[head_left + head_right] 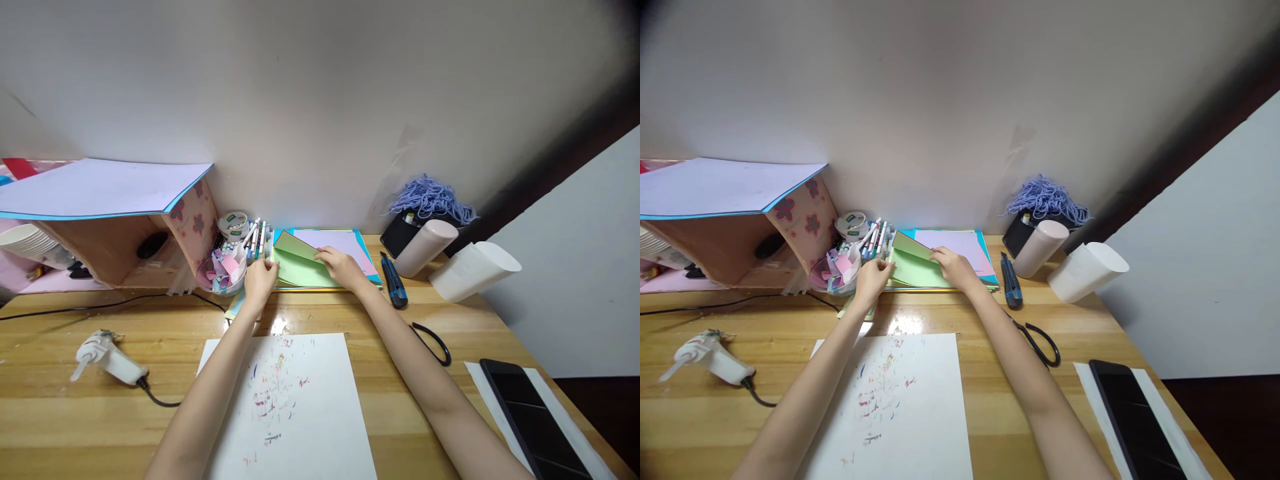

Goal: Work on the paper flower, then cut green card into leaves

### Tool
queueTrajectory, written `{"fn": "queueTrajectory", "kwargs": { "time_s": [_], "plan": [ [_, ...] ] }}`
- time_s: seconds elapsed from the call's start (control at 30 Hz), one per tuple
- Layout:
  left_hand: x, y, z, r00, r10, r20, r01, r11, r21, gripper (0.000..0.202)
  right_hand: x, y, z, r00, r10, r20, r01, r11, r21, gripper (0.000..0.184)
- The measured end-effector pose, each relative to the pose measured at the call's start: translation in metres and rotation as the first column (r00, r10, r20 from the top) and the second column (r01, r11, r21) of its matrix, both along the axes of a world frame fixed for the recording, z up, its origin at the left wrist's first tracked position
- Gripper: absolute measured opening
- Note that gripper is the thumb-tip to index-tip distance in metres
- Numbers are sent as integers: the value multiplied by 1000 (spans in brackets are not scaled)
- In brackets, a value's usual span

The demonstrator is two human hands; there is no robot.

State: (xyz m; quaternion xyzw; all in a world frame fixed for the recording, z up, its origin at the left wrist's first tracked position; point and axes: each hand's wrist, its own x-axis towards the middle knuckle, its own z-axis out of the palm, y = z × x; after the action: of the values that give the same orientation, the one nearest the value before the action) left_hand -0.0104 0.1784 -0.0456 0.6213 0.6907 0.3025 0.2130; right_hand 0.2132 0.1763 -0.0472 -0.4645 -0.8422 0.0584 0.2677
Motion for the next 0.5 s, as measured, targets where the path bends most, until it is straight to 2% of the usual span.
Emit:
{"fn": "queueTrajectory", "kwargs": {
  "time_s": [0.13, 0.23, 0.33, 0.5],
  "plan": [
    [0, 4, -1, 994, -55, 98, 61, 997, -52, 26, -2, -3, 3, 999, 29, 21, -29, 1000, -6, 26],
    [2, 8, -3, 970, -77, 232, 104, 989, -107, 26, -3, -7, 7, 994, 84, 63, -82, 996, -37, 19],
    [5, 10, -2, 919, -76, 388, 150, 975, -165, 24, -3, -9, 9, 983, 149, 104, -141, 987, -78, 24],
    [7, 9, 5, 850, -60, 524, 189, 962, -196, 20, -3, -9, 8, 987, 76, 141, -68, 996, -62, 15]
  ]
}}
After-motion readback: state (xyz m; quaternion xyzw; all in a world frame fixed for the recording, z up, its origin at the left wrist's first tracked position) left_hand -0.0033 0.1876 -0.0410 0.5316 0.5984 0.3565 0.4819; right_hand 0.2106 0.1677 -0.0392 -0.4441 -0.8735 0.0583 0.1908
